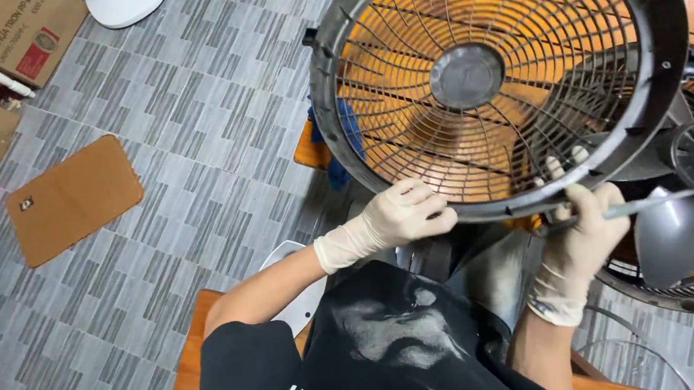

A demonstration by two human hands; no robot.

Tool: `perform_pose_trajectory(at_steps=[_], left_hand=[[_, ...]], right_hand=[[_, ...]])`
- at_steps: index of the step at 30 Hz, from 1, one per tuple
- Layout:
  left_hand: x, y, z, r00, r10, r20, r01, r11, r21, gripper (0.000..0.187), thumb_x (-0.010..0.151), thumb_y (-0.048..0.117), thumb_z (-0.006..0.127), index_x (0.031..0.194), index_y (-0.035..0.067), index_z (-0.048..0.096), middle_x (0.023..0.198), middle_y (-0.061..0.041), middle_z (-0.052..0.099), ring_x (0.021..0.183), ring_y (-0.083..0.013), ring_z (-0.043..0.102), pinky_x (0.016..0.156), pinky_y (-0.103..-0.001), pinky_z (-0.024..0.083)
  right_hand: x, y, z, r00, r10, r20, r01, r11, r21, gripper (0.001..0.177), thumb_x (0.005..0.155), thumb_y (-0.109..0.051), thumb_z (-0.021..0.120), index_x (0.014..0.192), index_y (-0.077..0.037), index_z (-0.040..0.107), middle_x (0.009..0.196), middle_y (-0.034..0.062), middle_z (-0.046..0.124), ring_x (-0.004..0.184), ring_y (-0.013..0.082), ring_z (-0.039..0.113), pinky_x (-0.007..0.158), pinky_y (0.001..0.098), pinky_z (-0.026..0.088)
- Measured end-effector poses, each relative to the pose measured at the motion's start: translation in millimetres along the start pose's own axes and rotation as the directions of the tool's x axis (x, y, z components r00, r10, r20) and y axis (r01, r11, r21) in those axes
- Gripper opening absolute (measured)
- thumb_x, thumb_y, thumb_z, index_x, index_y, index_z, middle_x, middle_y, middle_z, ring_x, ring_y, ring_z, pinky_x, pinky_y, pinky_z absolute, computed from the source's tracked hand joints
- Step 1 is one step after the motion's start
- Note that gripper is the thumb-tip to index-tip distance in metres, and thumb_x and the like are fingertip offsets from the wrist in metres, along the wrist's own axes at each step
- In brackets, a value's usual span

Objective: Cleaning a fan grill using a brush and a cloth to remove dust

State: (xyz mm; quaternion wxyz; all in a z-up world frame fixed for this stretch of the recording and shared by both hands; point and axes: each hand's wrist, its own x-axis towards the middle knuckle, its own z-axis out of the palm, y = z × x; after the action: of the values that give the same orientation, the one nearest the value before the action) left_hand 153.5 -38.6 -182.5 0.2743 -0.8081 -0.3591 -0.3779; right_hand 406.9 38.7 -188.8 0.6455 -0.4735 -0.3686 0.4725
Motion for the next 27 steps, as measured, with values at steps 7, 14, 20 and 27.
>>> perform_pose_trajectory(at_steps=[7,14,20,27], left_hand=[[-57,-5,29,0.948,-0.258,-0.188,0.29,0.941,0.175,0.033,0.103,0.011,0.051,0.133,0.023,0.058,0.132,-0.013,0.057,0.118,-0.0355,0.055,0.084,-0.045,0.051],[-85,5,11,0.215,-0.913,-0.346,0.865,0.342,-0.366,0.082,0.081,0.001,0.068,0.156,0.004,0.035,0.158,-0.026,0.036,0.144,-0.043,0.04,0.112,-0.048,0.041],[-107,-39,15,0.082,-0.982,0.168,0.335,-0.131,-0.933,0.072,0.108,0.054,0.042,0.16,0.007,0.029,0.143,-0.011,0.056,0.119,-0.0189,0.06,0.092,-0.033,0.052],[-138,-76,41,-0.387,-0.906,0.172,0.049,-0.207,-0.977,0.038,0.082,0.001,0.076,0.118,0.008,0.07,0.102,-0.015,0.074,0.086,-0.0291,0.074,0.074,-0.044,0.061]], right_hand=[[22,77,-14,0.981,0.188,-0.044,-0.167,0.94,0.299,0.027,0.071,0.0,0.064,0.079,-0.019,0.046,0.079,-0.0075,0.054,0.072,0.0061,0.058,0.067,0.0168,0.054],[1,8,26,0.94,0.34,-0.024,-0.288,0.829,0.479,0.034,0.068,-0.001,0.06,0.099,-0.015,0.057,0.098,-0.0006,0.058,0.09,0.0146,0.066,0.094,0.0306,0.068],[-6,13,20,0.92,0.392,0.031,-0.322,0.706,0.631,0.034,0.071,0.004,0.058,0.104,-0.005,0.056,0.104,0.0117,0.058,0.095,0.03,0.068,0.102,0.0542,0.066],[15,71,-5,0.944,0.285,0.167,-0.33,0.789,0.519,0.012,0.07,0.002,0.057,0.079,-0.006,0.056,0.077,0.0057,0.056,0.068,0.0219,0.059,0.084,0.0434,0.066]])
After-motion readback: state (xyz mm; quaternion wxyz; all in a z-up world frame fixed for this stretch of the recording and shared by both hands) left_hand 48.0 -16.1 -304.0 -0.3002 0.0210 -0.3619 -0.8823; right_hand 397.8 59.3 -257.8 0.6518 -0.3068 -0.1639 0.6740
